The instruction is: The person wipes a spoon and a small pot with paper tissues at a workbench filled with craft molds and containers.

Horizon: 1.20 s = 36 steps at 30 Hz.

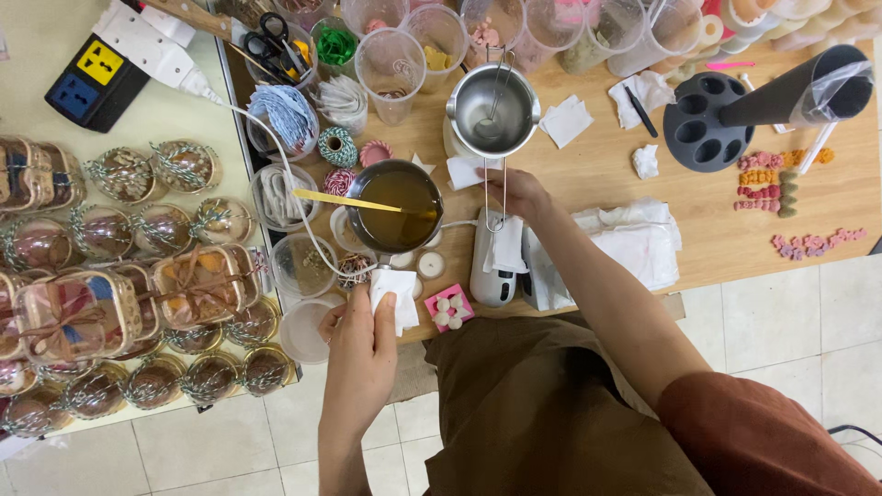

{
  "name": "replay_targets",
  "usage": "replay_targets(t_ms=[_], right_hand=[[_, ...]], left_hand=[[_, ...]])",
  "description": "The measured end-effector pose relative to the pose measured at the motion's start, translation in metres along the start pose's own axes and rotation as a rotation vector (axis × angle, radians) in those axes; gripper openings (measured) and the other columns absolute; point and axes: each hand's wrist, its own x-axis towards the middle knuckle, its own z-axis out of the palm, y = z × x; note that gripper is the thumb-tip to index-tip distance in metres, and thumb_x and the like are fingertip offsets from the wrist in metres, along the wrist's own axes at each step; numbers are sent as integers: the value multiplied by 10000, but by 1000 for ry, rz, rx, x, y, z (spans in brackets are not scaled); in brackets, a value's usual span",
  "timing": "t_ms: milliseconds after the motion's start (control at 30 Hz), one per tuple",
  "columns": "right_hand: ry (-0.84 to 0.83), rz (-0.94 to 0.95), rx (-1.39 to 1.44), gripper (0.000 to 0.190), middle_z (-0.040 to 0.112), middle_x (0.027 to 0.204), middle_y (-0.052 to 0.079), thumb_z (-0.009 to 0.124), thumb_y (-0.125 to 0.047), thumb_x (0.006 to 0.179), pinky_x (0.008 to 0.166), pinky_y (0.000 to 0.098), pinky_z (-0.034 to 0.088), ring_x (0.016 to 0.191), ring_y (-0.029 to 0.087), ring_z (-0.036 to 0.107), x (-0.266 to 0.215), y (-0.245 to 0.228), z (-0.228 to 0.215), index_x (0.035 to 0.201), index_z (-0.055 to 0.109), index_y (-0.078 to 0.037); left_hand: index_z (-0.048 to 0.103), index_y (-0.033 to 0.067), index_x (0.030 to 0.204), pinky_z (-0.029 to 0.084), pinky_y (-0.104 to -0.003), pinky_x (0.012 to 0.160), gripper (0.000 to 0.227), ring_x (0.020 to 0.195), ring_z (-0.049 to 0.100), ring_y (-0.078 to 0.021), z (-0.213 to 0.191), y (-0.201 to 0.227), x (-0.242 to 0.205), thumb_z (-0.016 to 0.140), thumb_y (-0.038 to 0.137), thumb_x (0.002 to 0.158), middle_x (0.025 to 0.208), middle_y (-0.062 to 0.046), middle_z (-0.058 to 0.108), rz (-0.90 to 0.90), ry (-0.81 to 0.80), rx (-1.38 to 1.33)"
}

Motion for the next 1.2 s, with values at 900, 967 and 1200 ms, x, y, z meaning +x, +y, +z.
replay_targets(t_ms=[900,967,1200], right_hand=[[483,-224,-487,946,544,1221,210,954,-103,681,717,314,636,950,248,732,-4,-13,24,1335,314,138],[536,-163,-475,989,558,1209,212,943,-101,674,704,302,649,925,260,747,-11,-16,34,1376,285,127],[480,-288,-473,860,587,1194,236,919,-42,681,718,319,626,930,257,729,-15,-17,44,1314,373,161]], left_hand=[[530,2,1028,350,-462,1022,314,963,551,-318,-2,-1,7,455,305,1065,814,-178,644,14,10,-2],[534,-7,1046,349,-465,1008,318,1010,514,-320,-1,-2,6,463,302,1071,811,-180,646,1,11,13],[546,5,1179,309,-472,1043,321,935,563,-303,-1,-4,2,453,286,1054,833,-170,658,68,47,-26]])
